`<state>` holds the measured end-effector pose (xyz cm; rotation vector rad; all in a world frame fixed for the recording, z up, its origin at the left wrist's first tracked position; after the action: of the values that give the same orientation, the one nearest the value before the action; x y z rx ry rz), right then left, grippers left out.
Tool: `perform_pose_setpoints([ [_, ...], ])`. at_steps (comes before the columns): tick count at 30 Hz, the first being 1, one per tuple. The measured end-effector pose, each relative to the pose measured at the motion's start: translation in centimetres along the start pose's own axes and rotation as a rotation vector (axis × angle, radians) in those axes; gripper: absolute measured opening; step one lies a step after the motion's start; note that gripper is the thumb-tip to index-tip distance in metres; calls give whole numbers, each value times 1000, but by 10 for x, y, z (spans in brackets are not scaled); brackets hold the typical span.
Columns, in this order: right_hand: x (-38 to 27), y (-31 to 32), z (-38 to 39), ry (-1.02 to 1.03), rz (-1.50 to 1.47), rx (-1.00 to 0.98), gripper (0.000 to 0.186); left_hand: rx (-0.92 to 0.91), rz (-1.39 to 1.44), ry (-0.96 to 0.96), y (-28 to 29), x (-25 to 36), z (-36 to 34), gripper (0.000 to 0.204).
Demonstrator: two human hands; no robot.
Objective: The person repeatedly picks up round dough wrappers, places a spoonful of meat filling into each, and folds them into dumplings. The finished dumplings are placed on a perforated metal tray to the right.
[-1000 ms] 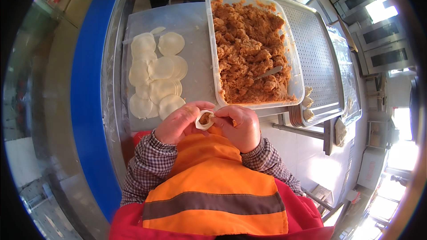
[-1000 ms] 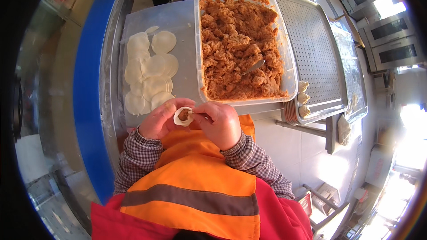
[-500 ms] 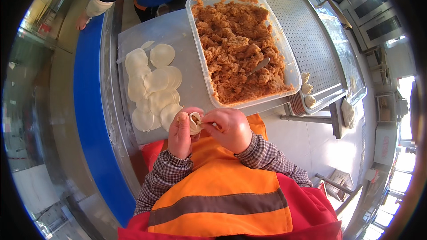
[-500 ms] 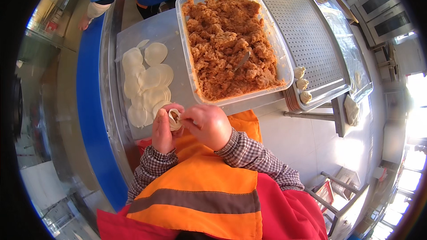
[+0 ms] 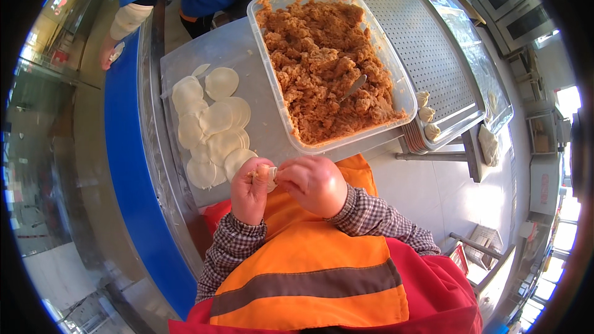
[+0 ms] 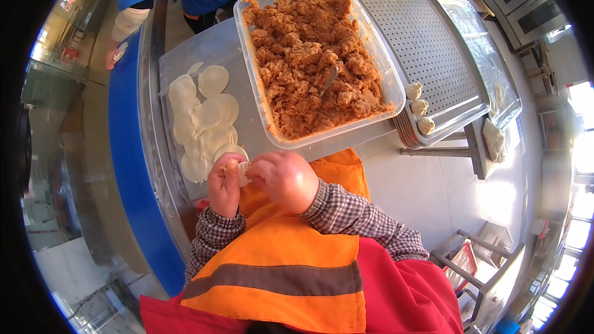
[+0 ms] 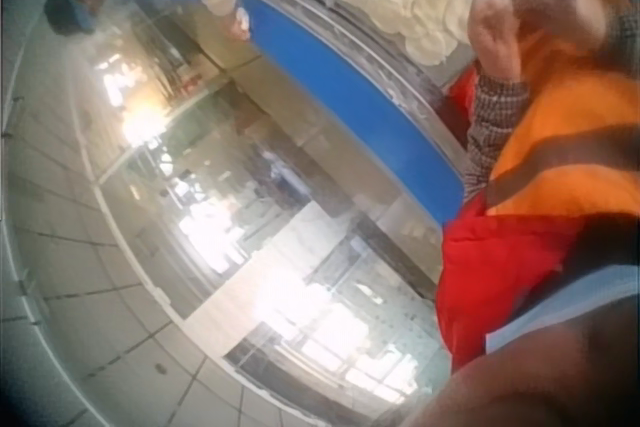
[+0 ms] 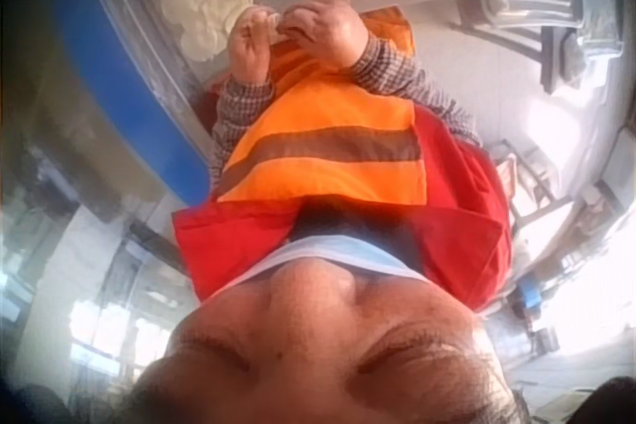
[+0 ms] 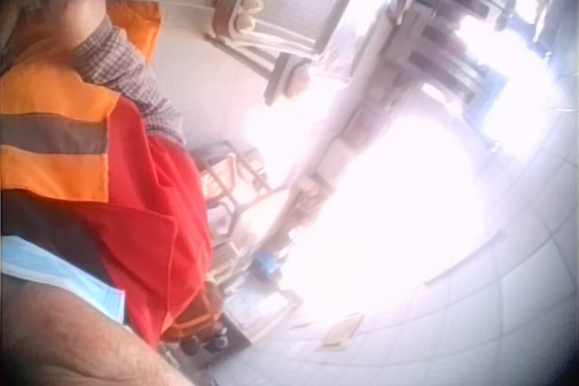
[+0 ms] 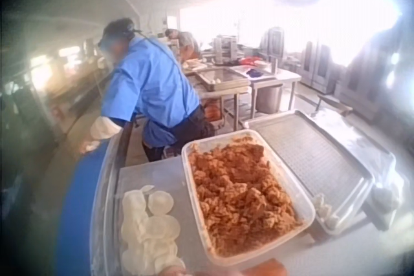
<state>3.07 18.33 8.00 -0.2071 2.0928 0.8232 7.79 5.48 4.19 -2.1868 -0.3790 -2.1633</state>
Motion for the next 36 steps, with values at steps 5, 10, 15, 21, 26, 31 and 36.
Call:
perform_pose_setpoints([
  [5,7,5,-4,-376,-277,-11,23,-99,2,211,7,-20,-2,39],
  [10,21,1,6,-433,-334,-50,20,-33,13,-157,-2,20,-7,36],
  [15,-11,8,-3,34,46,36,13,-100,104,93,4,-1,-6,34],
  [21,2,6,-4,-175,-167,-25,16,33,173,-95,-5,29,-12,38],
  [26,-20,9,0,148,143,-31,19,-94,-27,-102,4,14,-11,41],
  [31,-25,8,-1,146,172,1,22,-150,210,81,2,6,-14,40],
  [36,-23,7,-3,148,101,-71,27,-60,4,-167,-3,30,-8,48],
])
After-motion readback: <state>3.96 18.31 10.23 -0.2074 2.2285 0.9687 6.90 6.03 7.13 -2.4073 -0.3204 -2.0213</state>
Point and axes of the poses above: each hand's wrist, its own z-axis away from the middle knuckle, its own y-axis out of the back of the hand, x = y × z, the point moved 7 cm from there along -z, towards the middle knuckle, and after that the axes turned 1 degree about -x, right-handed, at the moved point
